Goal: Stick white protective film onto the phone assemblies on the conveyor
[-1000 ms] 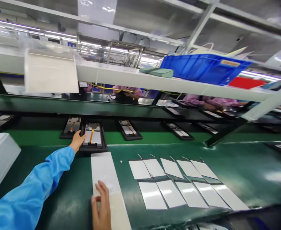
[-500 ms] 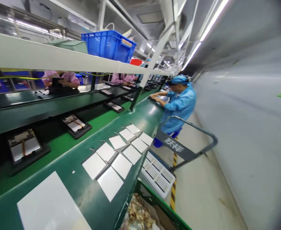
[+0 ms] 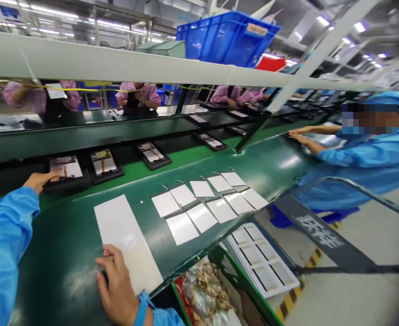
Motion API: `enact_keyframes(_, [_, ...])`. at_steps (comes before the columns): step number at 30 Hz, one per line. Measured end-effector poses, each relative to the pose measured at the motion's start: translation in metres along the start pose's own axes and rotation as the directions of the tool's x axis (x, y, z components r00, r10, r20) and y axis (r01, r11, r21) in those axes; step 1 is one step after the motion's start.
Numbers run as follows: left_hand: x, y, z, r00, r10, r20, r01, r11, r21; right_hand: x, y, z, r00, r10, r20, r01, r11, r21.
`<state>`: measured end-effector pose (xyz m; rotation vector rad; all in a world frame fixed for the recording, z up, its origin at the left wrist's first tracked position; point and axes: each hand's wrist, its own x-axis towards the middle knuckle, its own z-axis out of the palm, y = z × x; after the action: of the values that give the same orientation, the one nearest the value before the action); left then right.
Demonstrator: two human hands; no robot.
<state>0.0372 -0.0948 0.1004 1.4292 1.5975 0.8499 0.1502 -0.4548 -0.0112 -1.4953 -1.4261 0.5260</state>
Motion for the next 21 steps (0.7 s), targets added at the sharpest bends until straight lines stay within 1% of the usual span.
enact_keyframes(2, [-0.009,-0.007,-0.021,0.995,-0.099,0.020,0.099,0.995,0.006,-0.006,-0.019,-0.011,0.997,-0.062,0.051,0.062,0.998,0.003])
enact_keyframes(3, [-0.018,-0.013,-0.030,0.992,-0.121,0.031,0.121,0.993,0.004,-0.011,-0.026,-0.018,0.993,-0.082,0.084,0.082,0.997,0.007])
enact_keyframes(5, [-0.047,-0.032,-0.048,0.993,-0.109,0.041,0.109,0.994,0.004,-0.023,-0.032,-0.035,0.988,-0.094,0.126,0.095,0.996,-0.001])
enact_keyframes(7, [-0.087,-0.062,-0.061,0.995,-0.094,0.038,0.092,0.995,0.034,-0.031,-0.026,-0.055,0.992,-0.071,0.102,0.076,0.996,-0.051])
enact_keyframes(10, [-0.153,-0.119,-0.069,0.992,-0.115,0.042,0.112,0.991,0.077,-0.027,-0.002,-0.084,1.000,-0.008,0.022,0.012,0.982,-0.188])
enact_keyframes(12, [-0.185,-0.151,-0.069,0.988,-0.134,0.075,0.127,0.988,0.090,-0.013,0.013,-0.095,0.998,0.033,0.049,-0.019,0.964,-0.264])
enact_keyframes(13, [-0.196,-0.163,-0.070,0.987,-0.129,0.091,0.118,0.986,0.117,-0.004,0.017,-0.096,0.996,0.042,0.083,-0.016,0.957,-0.290])
enact_keyframes(14, [-0.204,-0.171,-0.071,0.990,-0.104,0.100,0.085,0.981,0.174,0.006,0.020,-0.095,0.991,0.046,0.123,-0.005,0.950,-0.312])
enact_keyframes(15, [-0.210,-0.175,-0.073,0.994,-0.054,0.096,0.027,0.964,0.265,0.015,0.022,-0.091,0.986,0.047,0.162,0.010,0.943,-0.333])
enact_keyframes(16, [-0.214,-0.176,-0.075,0.997,0.022,0.076,-0.049,0.924,0.380,0.025,0.024,-0.085,0.979,0.056,0.195,0.018,0.933,-0.360])
enact_keyframes(17, [-0.218,-0.174,-0.076,0.992,0.118,0.045,-0.124,0.858,0.498,0.033,0.025,-0.077,0.973,0.074,0.219,0.018,0.920,-0.392])
enact_keyframes(18, [-0.222,-0.170,-0.076,0.974,0.224,0.018,-0.190,0.778,0.599,0.041,0.027,-0.070,0.967,0.097,0.234,0.012,0.905,-0.425])
enact_keyframes(19, [-0.227,-0.166,-0.072,0.943,0.332,0.011,-0.255,0.702,0.665,0.047,0.030,-0.062,0.963,0.121,0.241,0.002,0.890,-0.457])
enact_keyframes(20, [-0.233,-0.161,-0.065,0.903,0.428,0.035,-0.332,0.644,0.689,0.052,0.032,-0.055,0.960,0.143,0.241,-0.010,0.876,-0.482])
enact_keyframes(21, [-0.240,-0.156,-0.054,0.856,0.510,0.086,-0.427,0.602,0.675,0.056,0.036,-0.049,0.958,0.161,0.238,-0.021,0.865,-0.501])
